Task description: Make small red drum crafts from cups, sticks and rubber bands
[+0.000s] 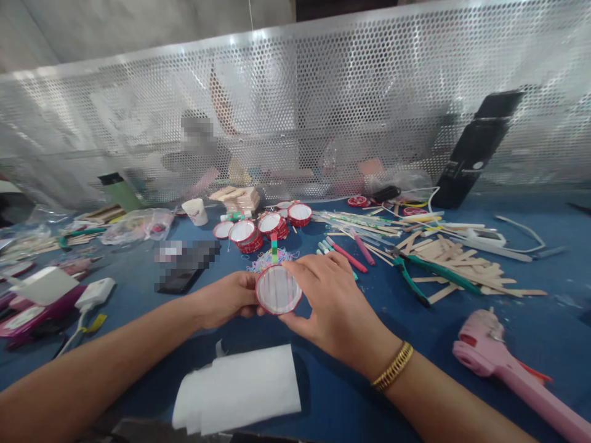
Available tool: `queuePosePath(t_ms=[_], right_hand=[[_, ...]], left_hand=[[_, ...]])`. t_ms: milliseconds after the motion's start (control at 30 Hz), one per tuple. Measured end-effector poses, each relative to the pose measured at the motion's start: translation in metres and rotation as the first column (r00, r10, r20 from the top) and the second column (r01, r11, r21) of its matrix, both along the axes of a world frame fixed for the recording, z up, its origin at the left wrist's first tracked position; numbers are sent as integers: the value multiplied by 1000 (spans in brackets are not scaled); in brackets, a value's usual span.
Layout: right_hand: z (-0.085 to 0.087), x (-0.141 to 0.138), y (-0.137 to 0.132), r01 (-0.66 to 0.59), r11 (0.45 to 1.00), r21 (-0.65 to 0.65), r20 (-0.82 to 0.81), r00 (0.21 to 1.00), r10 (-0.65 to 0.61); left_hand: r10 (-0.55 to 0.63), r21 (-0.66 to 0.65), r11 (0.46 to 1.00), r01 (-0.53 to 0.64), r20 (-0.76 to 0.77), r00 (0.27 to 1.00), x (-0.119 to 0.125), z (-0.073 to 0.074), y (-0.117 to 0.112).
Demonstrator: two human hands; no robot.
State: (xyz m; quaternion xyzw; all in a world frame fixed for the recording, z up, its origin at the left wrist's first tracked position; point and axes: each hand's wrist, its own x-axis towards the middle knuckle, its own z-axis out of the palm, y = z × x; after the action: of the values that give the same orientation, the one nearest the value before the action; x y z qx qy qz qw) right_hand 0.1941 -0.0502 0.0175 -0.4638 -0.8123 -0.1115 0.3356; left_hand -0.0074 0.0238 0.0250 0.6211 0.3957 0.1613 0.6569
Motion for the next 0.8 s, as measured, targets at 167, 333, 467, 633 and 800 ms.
queuePosePath(t_ms=[167, 333, 467, 633, 800], right_hand=[[0, 0, 0, 39, 999, 26, 12, 999, -39], [0, 1, -1, 70, 996, 63, 11, 997, -70], [0, 1, -1, 86, 995, 58, 19, 996, -88], [-2, -1, -1, 111, 993, 52, 12, 994, -111], [-7, -3, 1, 119, 993, 2, 11, 993, -119]], left_hand=[[57, -160, 986, -49, 48, 997, -2, 3, 0], [77, -214, 975, -61, 68, 995, -6, 9, 3], [52, -230, 973, -31, 85, 995, -8, 14, 4], [45, -76, 996, -44, 11, 999, -7, 14, -2], [48, 69, 997, -42, -78, 996, -5, 12, -4]])
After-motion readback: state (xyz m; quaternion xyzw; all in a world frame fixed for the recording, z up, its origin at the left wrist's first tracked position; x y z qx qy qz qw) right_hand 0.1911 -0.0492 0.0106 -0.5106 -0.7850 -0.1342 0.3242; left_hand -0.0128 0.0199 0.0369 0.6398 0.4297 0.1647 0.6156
